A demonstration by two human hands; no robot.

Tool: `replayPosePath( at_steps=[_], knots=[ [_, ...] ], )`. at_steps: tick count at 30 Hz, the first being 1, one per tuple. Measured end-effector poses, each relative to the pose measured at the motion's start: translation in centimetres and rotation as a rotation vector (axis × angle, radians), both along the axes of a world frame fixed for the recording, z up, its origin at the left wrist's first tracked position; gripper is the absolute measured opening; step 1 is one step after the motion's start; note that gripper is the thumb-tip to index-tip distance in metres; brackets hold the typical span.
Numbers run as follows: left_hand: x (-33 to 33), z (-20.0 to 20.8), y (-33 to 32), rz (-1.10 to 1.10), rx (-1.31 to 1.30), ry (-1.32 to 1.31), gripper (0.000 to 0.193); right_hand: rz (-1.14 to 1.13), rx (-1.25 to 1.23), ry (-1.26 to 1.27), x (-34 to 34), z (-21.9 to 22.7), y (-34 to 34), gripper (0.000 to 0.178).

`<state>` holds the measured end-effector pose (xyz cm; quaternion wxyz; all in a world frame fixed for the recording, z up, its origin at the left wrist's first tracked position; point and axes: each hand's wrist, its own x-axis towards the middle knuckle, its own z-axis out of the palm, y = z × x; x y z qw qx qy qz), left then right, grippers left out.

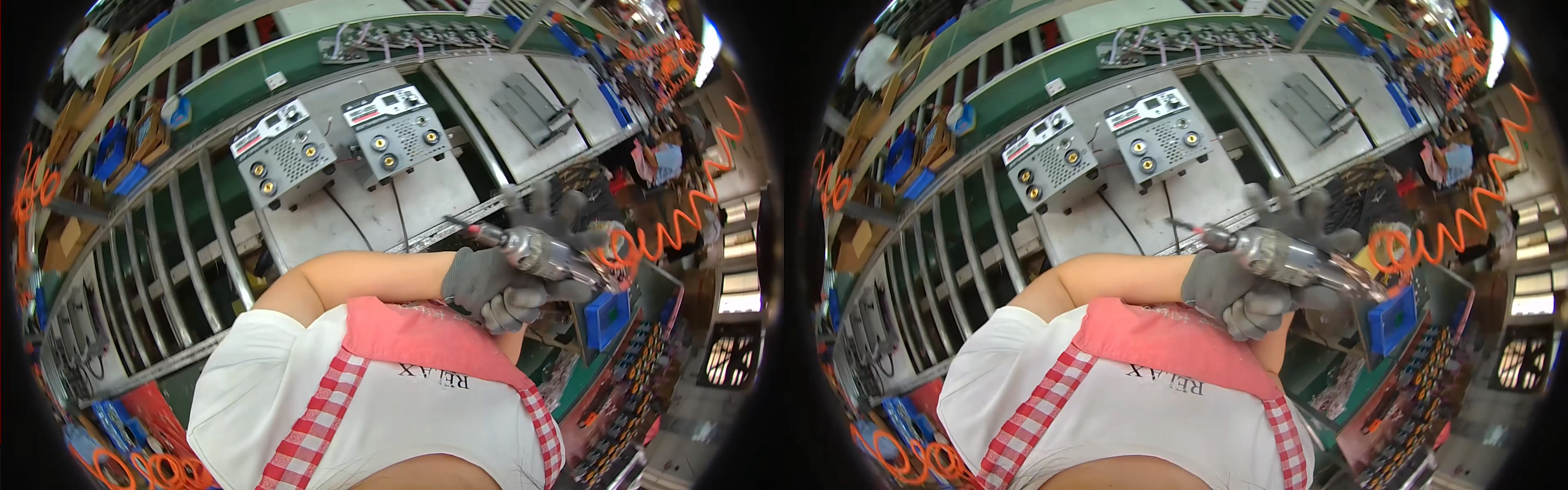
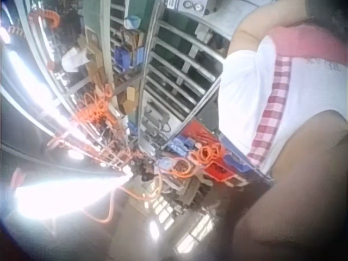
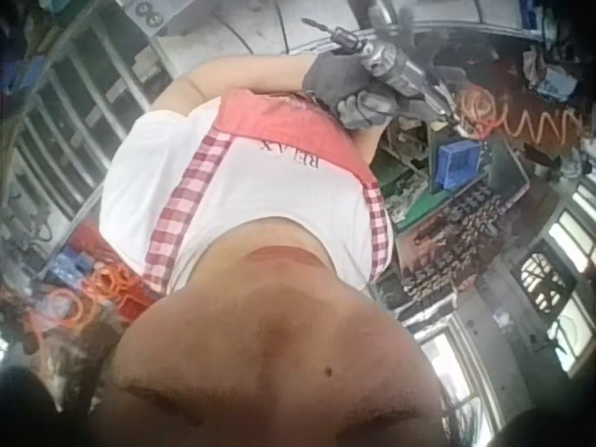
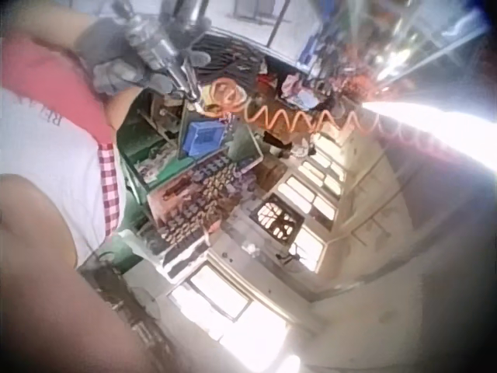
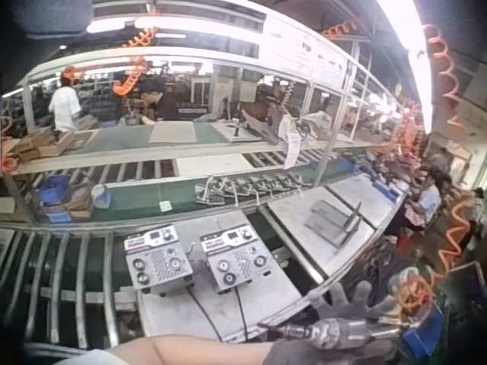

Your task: The person assembles electronic devices on a factory floor. They use a pneumatic screwdriver to fasten screws into metal casings and secure internal components. The person also places yellow adhesive pads onto the devices and uses a handheld orange tool to apply heat or pressure to specific areas. Finally, they place the assembled units into a cardboard box.

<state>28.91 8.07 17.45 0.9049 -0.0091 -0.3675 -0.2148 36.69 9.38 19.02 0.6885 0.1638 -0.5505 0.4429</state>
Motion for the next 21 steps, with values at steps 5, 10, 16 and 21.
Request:
replayPosePath(
  at_steps=[5, 10, 16, 21],
  knots=[
    [-7.0, -3.1, 0.6, 0.674, 0.6, 1.084, 0.032, -0.41, -0.222, -0.029, 3.2, 2.2, -0.9, 0.043],
    [-11.0, -8.0, 2.4, 1.239, 0.352, 1.304, 0.027, -0.608, -0.389, 0.069, 0.8, 3.0, -0.1, 0.045],
    [-13.3, -4.4, 4.2, 1.356, 0.016, 1.385, 0.031, -0.37, -0.222, -0.162, -2.8, 2.1, 1.8, 0.052],
    [-14.5, -5.3, 5.4, 1.424, 0.07, 1.252, 0.038, -0.295, -0.129, -0.223, -5.7, 2.2, 3.2, 0.051]
  ],
)
